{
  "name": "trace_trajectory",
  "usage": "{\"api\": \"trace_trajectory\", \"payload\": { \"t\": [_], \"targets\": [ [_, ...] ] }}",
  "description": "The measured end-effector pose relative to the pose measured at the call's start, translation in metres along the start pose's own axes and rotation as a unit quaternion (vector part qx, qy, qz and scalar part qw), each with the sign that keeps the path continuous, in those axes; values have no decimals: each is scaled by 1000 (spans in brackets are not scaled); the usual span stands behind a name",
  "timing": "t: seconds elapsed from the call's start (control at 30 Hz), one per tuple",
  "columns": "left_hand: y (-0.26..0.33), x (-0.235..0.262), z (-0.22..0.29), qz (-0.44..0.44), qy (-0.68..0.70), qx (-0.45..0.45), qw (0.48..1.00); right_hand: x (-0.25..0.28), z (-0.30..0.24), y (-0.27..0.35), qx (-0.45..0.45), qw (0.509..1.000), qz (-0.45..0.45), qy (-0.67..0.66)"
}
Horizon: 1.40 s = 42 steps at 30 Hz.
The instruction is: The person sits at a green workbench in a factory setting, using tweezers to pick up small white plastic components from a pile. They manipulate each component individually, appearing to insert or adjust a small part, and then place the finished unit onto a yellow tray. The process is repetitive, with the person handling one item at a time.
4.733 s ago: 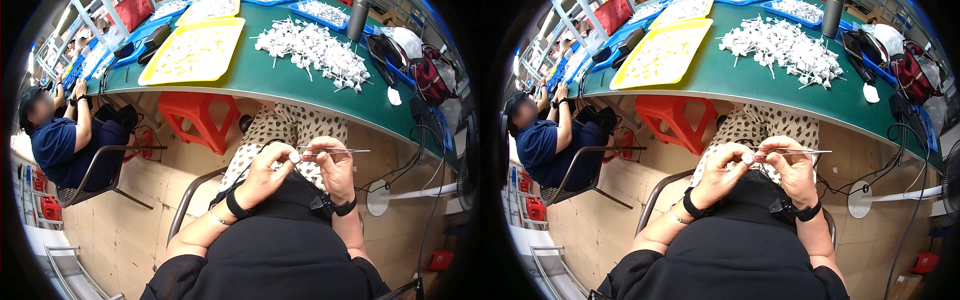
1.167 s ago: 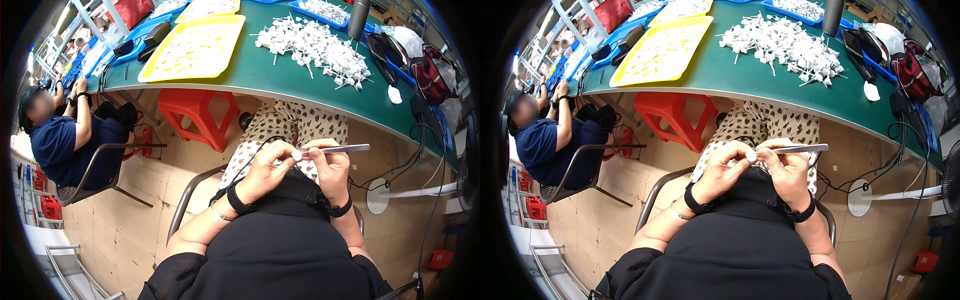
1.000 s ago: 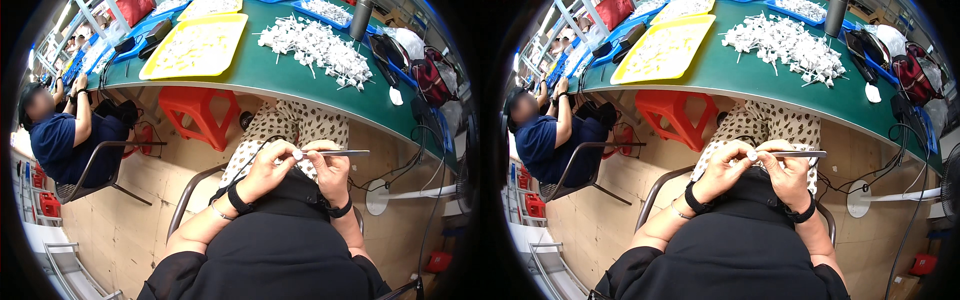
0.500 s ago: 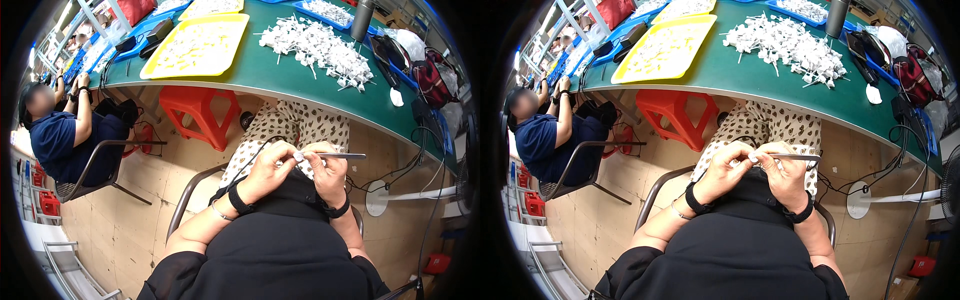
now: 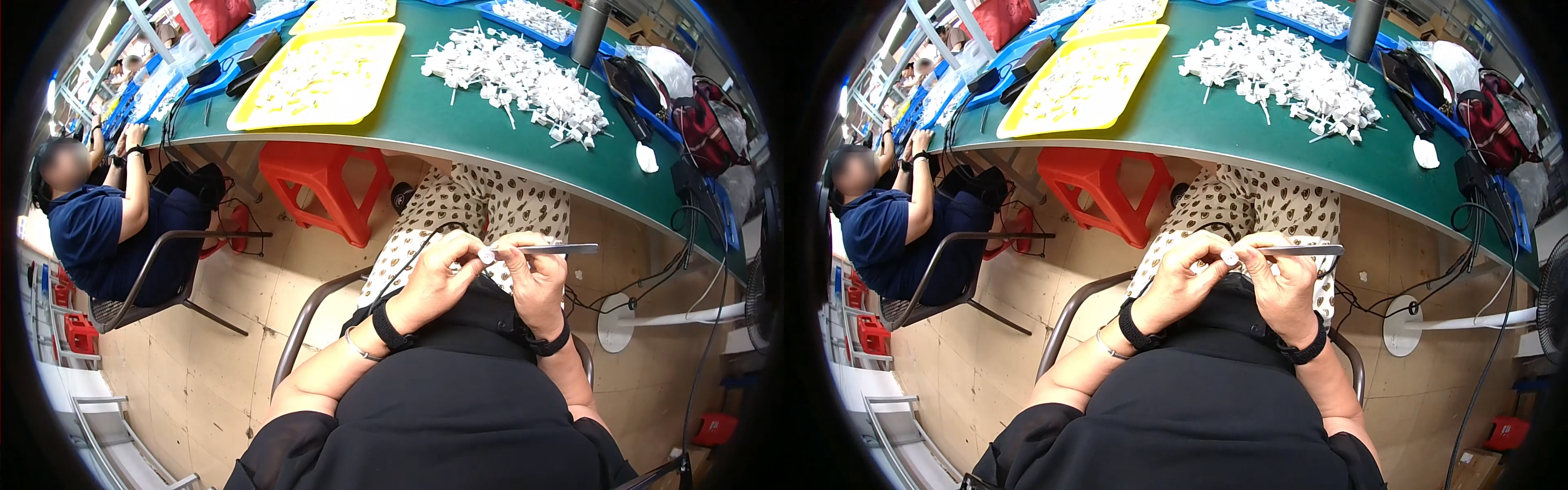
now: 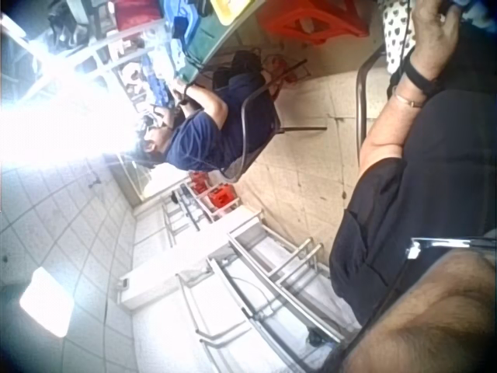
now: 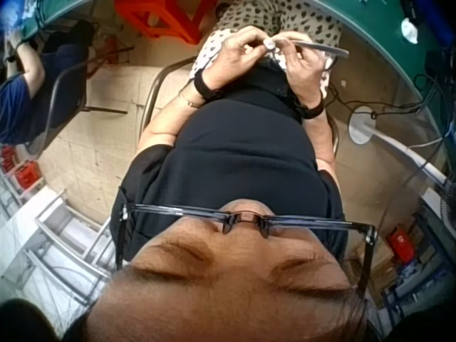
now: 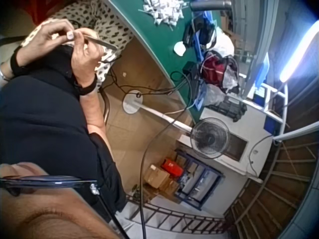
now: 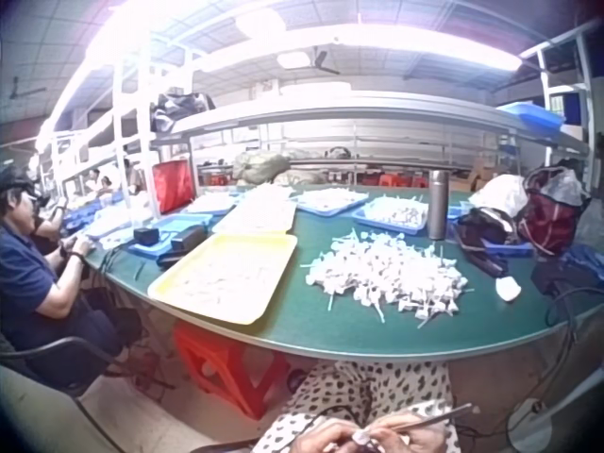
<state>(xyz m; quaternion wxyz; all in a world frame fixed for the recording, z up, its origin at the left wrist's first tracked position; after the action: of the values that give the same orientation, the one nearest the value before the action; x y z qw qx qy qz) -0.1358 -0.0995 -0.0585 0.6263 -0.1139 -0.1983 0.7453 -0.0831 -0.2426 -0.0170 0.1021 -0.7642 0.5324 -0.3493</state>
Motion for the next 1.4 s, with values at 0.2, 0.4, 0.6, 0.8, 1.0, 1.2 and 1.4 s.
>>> {"api": "trace_trajectory", "payload": {
  "t": [0.2, 0.4, 0.6, 0.8, 1.0, 1.2, 1.4],
  "targets": [
    [0, 0, 1, 2, -4, -3, 1000, -1, 0, 0, -6, 1000, 3, -3],
    [0, -1, 1, 4, 24, 9, 1000, 1, 2, 3, -28, 999, 17, -28],
    [2, -2, -4, 8, 38, 14, 999, 1, 0, 2, -13, 1000, 14, -6],
    [3, -4, -2, -1, 5, -33, 999, 3, -16, -7, 14, 996, -61, 65],
    [0, -3, 0, 15, 66, 0, 998, 1, -7, -5, -17, 999, -36, -3],
    [1, 3, -11, 19, 79, 7, 997, 8, -1, 0, -28, 998, 14, -45],
    [1, 3, -9, 24, 83, 11, 996, 4, -19, -5, 50, 999, -8, -9]
  ]
}}
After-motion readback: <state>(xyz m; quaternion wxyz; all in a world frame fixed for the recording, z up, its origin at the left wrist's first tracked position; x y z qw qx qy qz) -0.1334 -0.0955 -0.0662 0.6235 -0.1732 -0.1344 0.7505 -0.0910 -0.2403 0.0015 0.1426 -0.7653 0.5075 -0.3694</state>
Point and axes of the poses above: each hand's wrist, its own y-axis away from the middle knuckle, its own x-axis out of the back of the hand, z = x × y, the point moved 7 cm from there along -y, towards the middle knuckle, and after that the axes turned 9 degrees about y, right-handed, at the moved point
